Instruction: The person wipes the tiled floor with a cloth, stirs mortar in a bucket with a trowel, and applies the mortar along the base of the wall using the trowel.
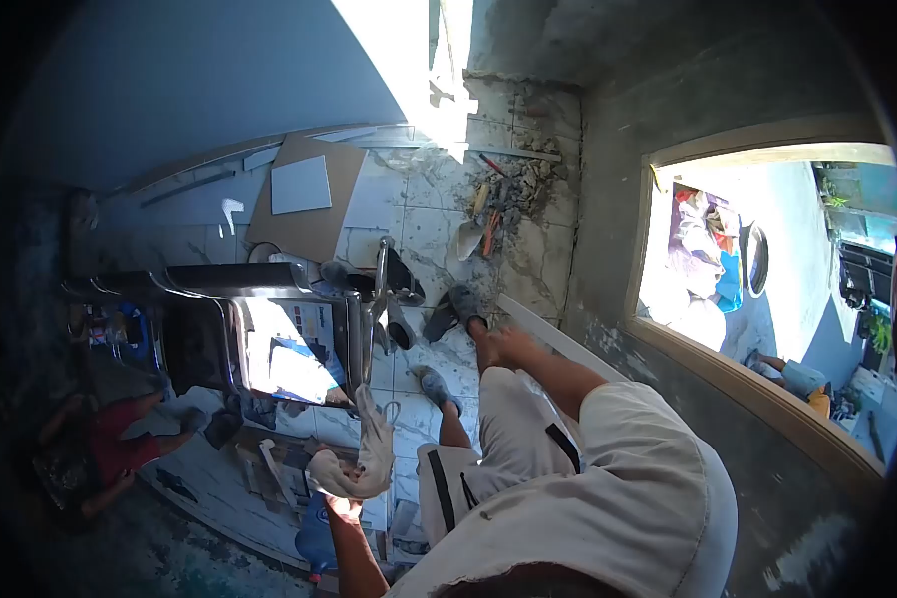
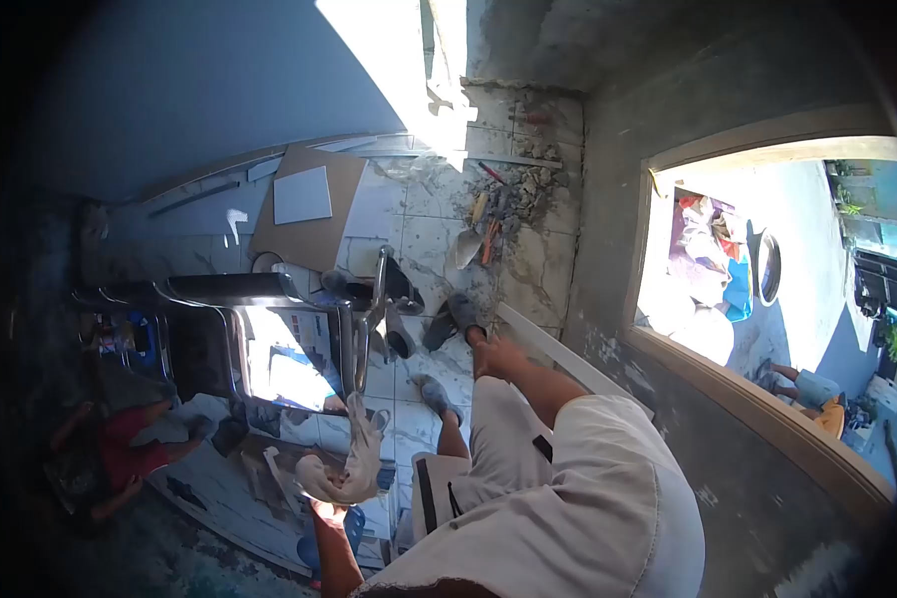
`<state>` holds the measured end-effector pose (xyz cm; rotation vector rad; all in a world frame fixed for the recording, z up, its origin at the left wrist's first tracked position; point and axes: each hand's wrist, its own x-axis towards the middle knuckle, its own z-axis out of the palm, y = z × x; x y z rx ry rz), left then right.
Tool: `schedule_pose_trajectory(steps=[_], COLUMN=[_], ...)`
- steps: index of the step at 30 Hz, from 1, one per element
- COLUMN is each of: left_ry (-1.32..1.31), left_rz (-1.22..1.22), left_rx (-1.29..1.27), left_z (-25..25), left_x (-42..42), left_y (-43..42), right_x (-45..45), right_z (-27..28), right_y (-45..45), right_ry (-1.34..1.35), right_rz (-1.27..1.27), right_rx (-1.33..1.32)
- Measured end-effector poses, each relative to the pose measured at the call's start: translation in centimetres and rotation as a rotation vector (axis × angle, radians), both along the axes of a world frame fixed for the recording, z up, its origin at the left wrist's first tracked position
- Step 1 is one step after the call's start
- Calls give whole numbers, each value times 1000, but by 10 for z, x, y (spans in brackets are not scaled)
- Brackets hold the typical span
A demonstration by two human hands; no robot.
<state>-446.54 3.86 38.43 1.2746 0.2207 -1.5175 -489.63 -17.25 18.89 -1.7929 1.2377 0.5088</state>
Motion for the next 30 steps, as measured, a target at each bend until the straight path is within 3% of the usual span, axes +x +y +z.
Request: schedule_pose_trajectory(steps=[1, 4, 6, 8, 11, 16, 18, 23, 28, 30], left_ry=[-21, -48, -42, -30, 1, 36, 48, 75, 113, 133], left_rz=[-9, -4, -5, -16, -59, -118, -139, -177, -159, -160], left_rx=[111, 421, 602, 737, 911, 1069, 1106, 1148, 1072, 1006], left_z=[-7, -21, -30, -49, -79, -116, -123, -110, -85, -73], left_x=[-3, -32, -58, -82, -113, -134, -132, -128, -138, -140], left_y=[9, 22, 30, 29, 24, 4, -2, 2, 19, 27], right_x=[-11, -47, -45, -51, -34, -18, -21, -16, 25, 37], right_z=[-3, -125, -163, -255, -327, -433, -457, -484, -407, -360], right_y=[-43, -126, -189, -222, -277, -293, -294, -268, -254, -234], right_ry=[166, 316, 364, 385, 406, 306, 330, 261, 149, 111], right_rz=[16, 95, 115, 153, 205, 279, 433, 502, 655, 498], right_rx=[14, 18, -36, -265, -287, -390, -537, -743, -503, -361])
